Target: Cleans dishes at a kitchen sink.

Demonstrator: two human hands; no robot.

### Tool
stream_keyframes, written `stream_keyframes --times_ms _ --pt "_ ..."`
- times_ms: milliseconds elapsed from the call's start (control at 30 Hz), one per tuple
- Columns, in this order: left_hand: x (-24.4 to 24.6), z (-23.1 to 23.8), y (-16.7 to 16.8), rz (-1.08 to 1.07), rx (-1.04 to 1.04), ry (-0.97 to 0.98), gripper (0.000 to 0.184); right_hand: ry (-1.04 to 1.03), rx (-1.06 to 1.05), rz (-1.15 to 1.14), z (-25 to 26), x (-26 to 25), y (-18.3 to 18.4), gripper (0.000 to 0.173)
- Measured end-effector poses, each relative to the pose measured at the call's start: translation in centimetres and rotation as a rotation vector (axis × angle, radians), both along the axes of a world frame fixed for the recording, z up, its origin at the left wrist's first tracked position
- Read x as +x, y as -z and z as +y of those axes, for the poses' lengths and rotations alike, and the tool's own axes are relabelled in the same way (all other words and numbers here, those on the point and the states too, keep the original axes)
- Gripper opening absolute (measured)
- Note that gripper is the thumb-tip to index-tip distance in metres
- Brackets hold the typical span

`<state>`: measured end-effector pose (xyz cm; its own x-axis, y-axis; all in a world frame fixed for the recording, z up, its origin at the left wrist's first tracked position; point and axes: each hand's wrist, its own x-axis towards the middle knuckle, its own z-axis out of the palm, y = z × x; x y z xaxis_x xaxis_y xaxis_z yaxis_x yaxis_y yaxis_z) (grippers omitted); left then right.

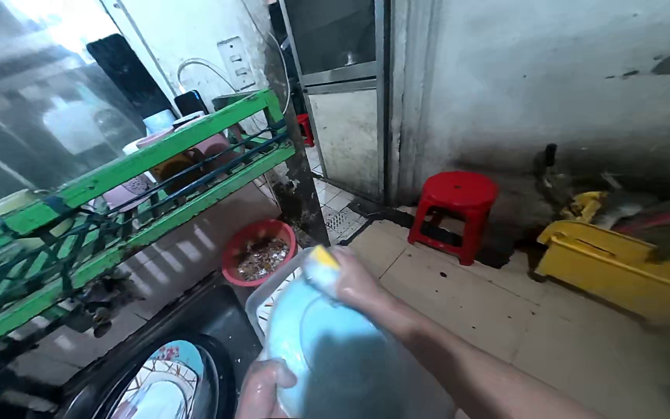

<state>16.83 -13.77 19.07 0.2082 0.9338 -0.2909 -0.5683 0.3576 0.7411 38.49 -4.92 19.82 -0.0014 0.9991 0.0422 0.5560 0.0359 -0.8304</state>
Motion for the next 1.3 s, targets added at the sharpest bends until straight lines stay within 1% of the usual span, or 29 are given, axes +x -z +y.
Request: stream_keyframes --times_ms 67,100,133,200,233,300,333,400,467,500,567,600,633,667,733,767,833,867,933,967,1000,1033,1067,1100,1133,1167,1200,1233,1300 --pt "-0.5 0.4 -0.2 -0.088 0.007 -0.123 0.036 0.089 -0.018 0.06 -0.4 0.9 2.0 0.057" --pt "-0.5 0.7 -0.2 -0.113 0.008 -0.189 0.038 0.069 0.051 0.058 -1.6 0.3 3.0 0.06" --pt "-0.3 1.0 -0.2 -0.126 0.016 -0.24 0.039 0.028 0.188 0.029 -3.1 -1.0 3.5 0.061" --pt "0.3 0.9 0.0 -0.072 0.038 -0.284 0.039 -0.049 0.468 -0.039 -5.6 -4.2 3.3 0.054" --pt "0.9 0.4 0.0 0.013 0.038 -0.292 0.038 -0.061 0.513 -0.044 -5.9 -5.2 2.8 0.053" --pt "2.2 -1.2 -0.6 0.231 -0.002 -0.307 0.036 -0.057 0.281 0.005 -4.6 -4.5 1.3 0.059" --pt "2.5 -1.7 -1.1 0.278 -0.004 -0.313 0.035 -0.003 0.181 0.038 -3.1 -3.4 1.3 0.059" --pt "2.5 -1.6 -1.6 0.227 0.038 -0.361 0.036 0.111 0.079 0.058 -1.4 -1.5 1.8 0.059" --pt "1.5 -0.8 -1.6 0.089 0.097 -0.405 0.039 0.082 0.063 0.05 -2.4 -1.3 2.2 0.062" --pt "1.1 -0.4 -1.6 0.07 0.112 -0.417 0.04 0.025 0.149 0.031 -3.7 -2.0 2.4 0.064" --pt "0.9 -0.5 -1.3 0.183 0.147 -0.383 0.038 -0.069 0.493 -0.008 -6.1 -4.6 2.8 0.056" --pt "1.1 -1.1 -1.1 0.291 0.171 -0.319 0.034 -0.099 0.623 -0.02 -6.6 -5.8 2.5 0.054" --pt "1.4 -1.8 -1.0 0.339 0.187 -0.234 0.029 -0.124 0.658 -0.018 -6.5 -6.4 1.6 0.054" --pt "1.9 -2.4 -0.9 0.343 0.18 -0.161 0.028 -0.138 0.596 -0.009 -5.9 -6.2 0.4 0.056" --pt "2.5 -3.2 -1.0 0.308 0.16 -0.106 0.04 -0.095 0.248 0.064 -3.6 -4.6 -2.1 0.059" --pt "2.7 -3.5 -1.4 0.318 0.159 -0.119 0.043 -0.02 0.08 0.126 -2.0 -3.5 -2.8 0.06" --pt "2.8 -3.9 -2.4 0.347 0.208 -0.191 0.044 0.166 -0.103 0.356 1.0 -1.7 -1.5 0.063" --pt "2.7 -4.0 -2.7 0.339 0.278 -0.23 0.043 0.234 -0.142 0.522 1.9 -1.3 0.1 0.061" --pt "2.5 -4.2 -3.2 0.384 0.482 -0.275 0.04 0.291 -0.24 0.989 1.5 -2.4 2.2 0.044" --pt "2.9 -4.2 -3.6 0.473 0.571 -0.31 0.036 0.292 -0.282 1.225 0.6 -3.6 2.4 0.032" --pt "3.5 -4.3 -3.9 0.608 0.65 -0.352 0.031 0.275 -0.33 1.439 -0.3 -4.9 2.3 0.027" --pt "4.2 -4.3 -4.0 0.736 0.719 -0.371 0.033 0.258 -0.388 1.614 -1.0 -6.1 2.2 0.026" --pt "4.5 -4.0 -3.6 0.816 0.807 -0.361 0.036 0.22 -0.43 1.714 -1.5 -7.1 2.2 0.029" --pt "4.6 -3.4 -2.9 0.871 0.922 -0.355 0.038 0.155 -0.43 1.698 -2.2 -7.9 2.2 0.034" --pt "4.4 -2.5 -2.0 0.931 1.052 -0.363 0.039 0.091 -0.392 1.562 -3.2 -8.4 2.1 0.036" --pt "4.1 -1.4 -1.1 1.006 1.151 -0.39 0.04 0.016 -0.343 1.357 -4.4 -8.6 2.2 0.036" --pt "3.6 -0.3 -0.2 1.089 1.197 -0.412 0.04 -0.056 -0.321 1.214 -5.4 -8.9 2.3 0.032" --pt "2.6 0.7 0.6 1.147 1.185 -0.414 0.042 -0.125 -0.364 1.194 -6.1 -9.4 2.5 0.028" --pt "-0.4 2.3 1.9 1.283 1.004 -0.387 0.052 -0.23 -0.464 1.162 -6.1 -9.6 3.9 0.025"
